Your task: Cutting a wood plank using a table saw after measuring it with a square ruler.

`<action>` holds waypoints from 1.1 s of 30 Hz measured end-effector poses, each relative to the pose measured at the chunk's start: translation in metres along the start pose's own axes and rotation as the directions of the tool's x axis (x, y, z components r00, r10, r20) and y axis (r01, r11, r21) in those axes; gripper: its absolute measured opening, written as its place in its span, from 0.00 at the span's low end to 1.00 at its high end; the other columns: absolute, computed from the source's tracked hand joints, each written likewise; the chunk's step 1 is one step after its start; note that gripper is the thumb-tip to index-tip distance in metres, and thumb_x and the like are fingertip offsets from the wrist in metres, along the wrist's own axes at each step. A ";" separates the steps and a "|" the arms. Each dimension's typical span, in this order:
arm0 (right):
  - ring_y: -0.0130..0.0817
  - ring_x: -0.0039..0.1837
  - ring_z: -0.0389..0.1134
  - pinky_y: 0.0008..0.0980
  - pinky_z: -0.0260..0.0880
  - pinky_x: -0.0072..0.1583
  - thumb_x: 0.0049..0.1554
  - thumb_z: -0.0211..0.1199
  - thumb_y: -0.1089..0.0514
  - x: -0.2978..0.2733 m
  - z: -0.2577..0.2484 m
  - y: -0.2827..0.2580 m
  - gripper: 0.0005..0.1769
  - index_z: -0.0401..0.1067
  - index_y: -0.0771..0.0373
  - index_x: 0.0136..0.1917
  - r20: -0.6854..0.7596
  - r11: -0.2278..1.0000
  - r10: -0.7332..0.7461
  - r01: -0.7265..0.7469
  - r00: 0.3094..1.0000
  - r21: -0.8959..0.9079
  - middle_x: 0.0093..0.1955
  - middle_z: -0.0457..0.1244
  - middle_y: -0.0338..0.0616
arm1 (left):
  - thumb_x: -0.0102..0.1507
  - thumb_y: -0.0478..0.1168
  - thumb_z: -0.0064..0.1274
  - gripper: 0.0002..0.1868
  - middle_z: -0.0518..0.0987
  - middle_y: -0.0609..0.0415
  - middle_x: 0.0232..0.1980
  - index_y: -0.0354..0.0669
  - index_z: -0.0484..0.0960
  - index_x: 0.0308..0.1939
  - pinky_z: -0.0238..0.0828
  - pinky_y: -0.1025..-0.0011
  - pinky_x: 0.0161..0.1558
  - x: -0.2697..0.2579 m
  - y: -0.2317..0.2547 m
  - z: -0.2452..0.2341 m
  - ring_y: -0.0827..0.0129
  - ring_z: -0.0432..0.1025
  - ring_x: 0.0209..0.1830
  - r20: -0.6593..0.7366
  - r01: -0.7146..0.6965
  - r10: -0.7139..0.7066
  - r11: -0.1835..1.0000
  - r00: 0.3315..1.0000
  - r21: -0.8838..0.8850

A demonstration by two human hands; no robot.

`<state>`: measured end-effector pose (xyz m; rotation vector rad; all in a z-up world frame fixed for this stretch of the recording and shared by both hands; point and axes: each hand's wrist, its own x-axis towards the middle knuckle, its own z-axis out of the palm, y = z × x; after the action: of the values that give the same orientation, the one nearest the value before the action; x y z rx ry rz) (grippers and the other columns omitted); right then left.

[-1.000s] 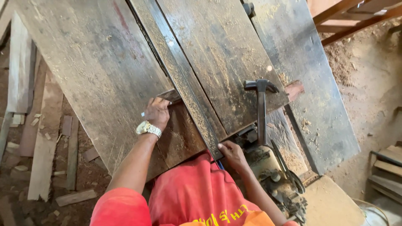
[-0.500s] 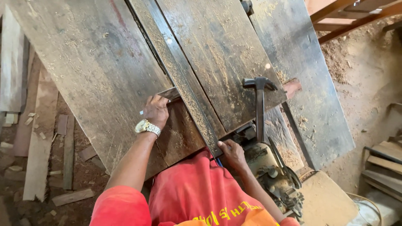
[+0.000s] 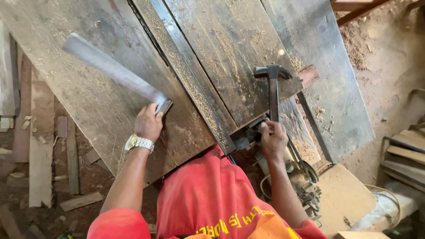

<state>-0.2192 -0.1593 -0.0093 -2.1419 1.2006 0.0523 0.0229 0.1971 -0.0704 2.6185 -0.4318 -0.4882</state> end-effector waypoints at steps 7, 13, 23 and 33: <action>0.46 0.63 0.62 0.49 0.64 0.64 0.62 0.65 0.49 0.045 -0.003 -0.004 0.15 0.72 0.62 0.53 -0.195 0.942 -0.268 0.215 0.943 -0.257 0.57 0.64 0.51 | 0.60 0.45 0.60 0.17 0.77 0.48 0.40 0.38 0.80 0.48 0.74 0.61 0.37 -0.033 0.007 -0.021 0.60 0.73 0.34 -0.241 -0.105 0.115 0.993 0.964 0.056; 0.45 0.59 0.61 0.48 0.65 0.58 0.59 0.68 0.45 0.084 -0.012 -0.036 0.30 0.62 0.66 0.64 -0.112 0.980 0.006 -0.028 0.994 -0.198 0.58 0.59 0.54 | 0.62 0.45 0.61 0.10 0.78 0.49 0.40 0.44 0.84 0.39 0.74 0.62 0.40 -0.022 0.070 -0.042 0.59 0.73 0.39 -0.265 -0.171 0.209 0.973 0.941 0.157; 0.37 0.46 0.67 0.43 0.73 0.49 0.64 0.63 0.46 0.048 -0.050 -0.043 0.20 0.66 0.62 0.60 0.099 0.978 0.188 -0.178 0.977 -0.107 0.48 0.65 0.46 | 0.71 0.44 0.45 0.12 0.81 0.55 0.39 0.47 0.82 0.39 0.68 0.59 0.52 0.017 0.180 0.027 0.63 0.74 0.44 0.126 -0.782 0.774 0.623 0.620 0.023; 0.50 0.44 0.75 0.47 0.75 0.46 0.54 0.66 0.42 -0.126 -0.021 -0.007 0.25 0.73 0.54 0.61 0.204 0.957 0.171 -0.113 0.964 -0.268 0.40 0.71 0.57 | 0.57 0.41 0.50 0.11 0.79 0.59 0.41 0.53 0.81 0.44 0.68 0.58 0.44 0.023 0.181 0.022 0.63 0.73 0.44 0.227 -0.839 0.813 0.543 0.536 0.037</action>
<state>-0.2924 -0.0758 0.0539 -2.1887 1.2653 0.5266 -0.0050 0.0262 -0.0101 2.1100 -1.7293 -0.3527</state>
